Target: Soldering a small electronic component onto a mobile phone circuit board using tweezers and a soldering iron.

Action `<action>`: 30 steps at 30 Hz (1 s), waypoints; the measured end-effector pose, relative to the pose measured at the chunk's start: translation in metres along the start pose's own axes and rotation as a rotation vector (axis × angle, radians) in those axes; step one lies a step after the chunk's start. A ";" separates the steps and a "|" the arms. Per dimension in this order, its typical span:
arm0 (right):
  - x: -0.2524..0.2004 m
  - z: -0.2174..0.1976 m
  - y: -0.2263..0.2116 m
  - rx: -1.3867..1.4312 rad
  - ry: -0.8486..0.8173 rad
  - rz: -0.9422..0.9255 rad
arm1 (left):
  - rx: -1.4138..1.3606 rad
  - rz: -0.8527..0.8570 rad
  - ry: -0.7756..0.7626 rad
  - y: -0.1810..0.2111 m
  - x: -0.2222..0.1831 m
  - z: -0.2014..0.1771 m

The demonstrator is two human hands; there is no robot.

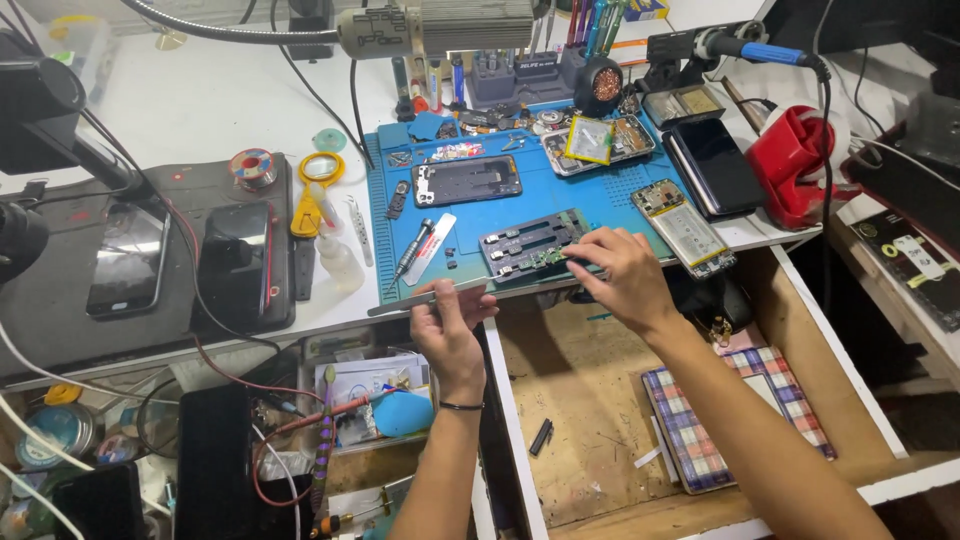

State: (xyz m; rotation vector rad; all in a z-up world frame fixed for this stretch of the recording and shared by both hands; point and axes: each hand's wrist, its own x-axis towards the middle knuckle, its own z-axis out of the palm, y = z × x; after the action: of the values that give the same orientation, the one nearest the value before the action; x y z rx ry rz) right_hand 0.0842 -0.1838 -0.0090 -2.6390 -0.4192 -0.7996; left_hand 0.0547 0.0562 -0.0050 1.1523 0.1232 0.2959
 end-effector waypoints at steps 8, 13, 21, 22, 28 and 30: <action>0.010 0.017 -0.008 -0.270 -0.076 -0.128 | -0.039 0.002 0.048 0.003 0.005 -0.005; 0.014 0.025 -0.004 -0.363 -0.087 -0.159 | -0.009 0.001 0.033 -0.001 0.005 -0.005; 0.021 0.025 -0.014 -0.386 -0.112 -0.176 | -0.044 0.008 0.049 -0.002 0.007 -0.007; 0.021 0.025 -0.015 -0.388 -0.118 -0.175 | -0.041 0.010 0.049 -0.002 0.006 -0.007; 0.025 0.025 -0.010 -0.310 -0.170 -0.141 | -0.036 0.005 0.047 -0.002 0.005 -0.006; 0.027 0.020 -0.011 -0.263 -0.169 -0.106 | -0.033 0.006 0.050 -0.001 0.006 -0.006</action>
State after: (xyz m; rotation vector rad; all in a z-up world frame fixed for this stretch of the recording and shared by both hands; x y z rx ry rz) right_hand 0.1115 -0.1612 -0.0060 -2.9644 -0.5349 -0.7076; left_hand 0.0593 0.0626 -0.0076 1.1133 0.1587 0.3313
